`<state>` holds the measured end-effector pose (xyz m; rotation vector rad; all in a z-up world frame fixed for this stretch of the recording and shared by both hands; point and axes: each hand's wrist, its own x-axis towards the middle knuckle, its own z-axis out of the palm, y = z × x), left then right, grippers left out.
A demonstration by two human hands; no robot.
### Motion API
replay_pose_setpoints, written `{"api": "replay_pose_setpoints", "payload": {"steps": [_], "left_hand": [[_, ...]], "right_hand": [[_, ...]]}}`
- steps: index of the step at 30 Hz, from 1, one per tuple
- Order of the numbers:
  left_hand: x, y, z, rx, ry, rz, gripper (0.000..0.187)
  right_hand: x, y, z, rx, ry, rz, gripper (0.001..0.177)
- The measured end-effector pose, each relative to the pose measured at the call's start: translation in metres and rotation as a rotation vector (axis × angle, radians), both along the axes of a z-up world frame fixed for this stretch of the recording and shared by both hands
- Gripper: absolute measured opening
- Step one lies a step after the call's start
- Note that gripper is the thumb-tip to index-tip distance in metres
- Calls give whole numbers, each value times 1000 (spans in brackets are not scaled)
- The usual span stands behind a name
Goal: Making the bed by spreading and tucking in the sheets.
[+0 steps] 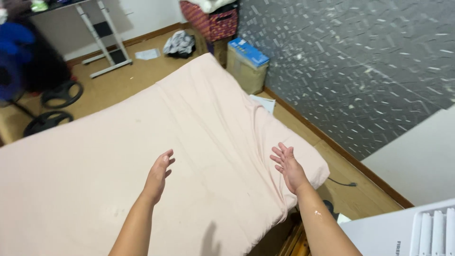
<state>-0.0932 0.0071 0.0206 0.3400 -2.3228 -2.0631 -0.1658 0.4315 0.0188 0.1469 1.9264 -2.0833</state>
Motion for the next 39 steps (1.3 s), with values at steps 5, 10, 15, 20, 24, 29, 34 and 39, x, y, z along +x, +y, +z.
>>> {"api": "replay_pose_setpoints", "payload": {"steps": [5,10,15,20,24,29,34,39], "left_hand": [[-39,-11,-4,24,11,-67,74],[-63,-7,11,25,17,-131,75],[-75,2,17,11,-3,-173,76],[-89,4,20,2,-14,-184,76],[-106,5,16,-3,-17,-145,76],[-130,16,14,-29,-29,-69,75],[-171,51,13,-53,-43,48,74],[-203,83,15,-20,-66,186,73]], "right_hand": [[-10,-3,15,4,-4,-49,101],[-10,-7,23,16,-11,-77,102],[-17,-4,23,10,-20,-88,103],[-41,-1,17,-1,-34,-41,104],[-75,2,10,-23,-47,19,105],[-141,13,-7,-41,-56,108,105],[-237,40,-22,-40,-75,221,104],[-316,49,-20,-9,-66,311,104]]}}
